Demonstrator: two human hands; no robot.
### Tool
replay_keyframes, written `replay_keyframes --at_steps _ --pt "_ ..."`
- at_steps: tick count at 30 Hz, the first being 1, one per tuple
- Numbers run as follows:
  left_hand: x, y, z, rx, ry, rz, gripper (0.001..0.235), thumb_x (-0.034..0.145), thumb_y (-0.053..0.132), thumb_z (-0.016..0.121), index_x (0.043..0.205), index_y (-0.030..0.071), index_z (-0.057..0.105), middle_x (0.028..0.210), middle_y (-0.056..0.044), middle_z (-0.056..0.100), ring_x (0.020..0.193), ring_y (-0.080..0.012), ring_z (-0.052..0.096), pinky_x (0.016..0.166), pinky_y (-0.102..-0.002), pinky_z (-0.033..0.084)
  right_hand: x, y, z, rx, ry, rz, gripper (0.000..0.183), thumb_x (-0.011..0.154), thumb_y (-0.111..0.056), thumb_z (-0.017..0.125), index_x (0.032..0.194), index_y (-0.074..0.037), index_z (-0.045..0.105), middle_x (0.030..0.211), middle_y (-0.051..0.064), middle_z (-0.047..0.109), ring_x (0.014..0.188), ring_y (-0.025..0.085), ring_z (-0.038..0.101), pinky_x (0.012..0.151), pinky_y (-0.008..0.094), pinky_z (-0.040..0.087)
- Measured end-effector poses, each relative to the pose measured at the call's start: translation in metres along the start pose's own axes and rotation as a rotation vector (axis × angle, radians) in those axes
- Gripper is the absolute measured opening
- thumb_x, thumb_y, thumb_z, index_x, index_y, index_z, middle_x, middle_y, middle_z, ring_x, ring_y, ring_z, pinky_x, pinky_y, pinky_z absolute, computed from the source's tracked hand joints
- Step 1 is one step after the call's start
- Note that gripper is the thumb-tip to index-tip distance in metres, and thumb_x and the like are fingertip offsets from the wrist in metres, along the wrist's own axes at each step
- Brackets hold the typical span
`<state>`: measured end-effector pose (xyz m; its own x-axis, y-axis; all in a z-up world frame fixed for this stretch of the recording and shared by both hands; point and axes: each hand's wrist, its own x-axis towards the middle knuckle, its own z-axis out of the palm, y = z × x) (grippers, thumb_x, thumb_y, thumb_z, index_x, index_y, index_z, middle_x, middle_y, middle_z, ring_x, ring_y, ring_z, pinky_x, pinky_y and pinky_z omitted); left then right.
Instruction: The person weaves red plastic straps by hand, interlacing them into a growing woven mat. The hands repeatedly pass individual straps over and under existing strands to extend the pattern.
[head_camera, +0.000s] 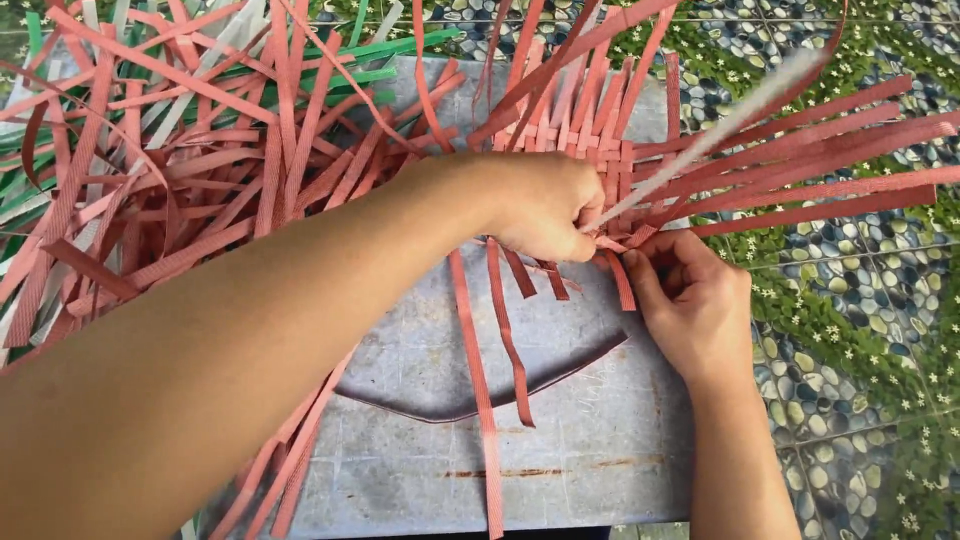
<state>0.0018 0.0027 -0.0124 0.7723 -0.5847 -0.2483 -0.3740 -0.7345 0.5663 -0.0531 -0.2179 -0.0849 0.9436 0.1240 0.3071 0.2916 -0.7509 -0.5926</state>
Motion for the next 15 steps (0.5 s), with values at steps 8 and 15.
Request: replay_keyframes --at_steps 8,15 --pt "-0.0008 -0.0047 0.0008 -0.033 0.036 -0.002 0.018 0.072 0.034 0.062 0.07 0.018 0.069 0.062 -0.001 0.067 0.068 -0.0211 0.068 0.063 -0.031 0.053 -0.0007 0.001 0.0001 0.0 0.004 -0.025 0.007 0.09 -0.018 0.073 0.085 -0.016 0.069 0.042 0.004 0.047 0.045 0.019 0.05 0.051 0.027 0.042" --pt "-0.0088 -0.0055 -0.0022 -0.059 0.067 -0.003 0.025 0.074 0.035 0.061 0.083 0.012 0.065 0.072 -0.007 0.068 0.078 -0.0249 0.069 0.068 -0.036 0.053 -0.0005 0.0037 0.0006 -0.041 -0.009 -0.04 0.006 0.089 -0.016 0.074 0.086 -0.015 0.069 0.044 0.006 0.05 0.044 0.021 0.051 0.05 0.028 0.042"
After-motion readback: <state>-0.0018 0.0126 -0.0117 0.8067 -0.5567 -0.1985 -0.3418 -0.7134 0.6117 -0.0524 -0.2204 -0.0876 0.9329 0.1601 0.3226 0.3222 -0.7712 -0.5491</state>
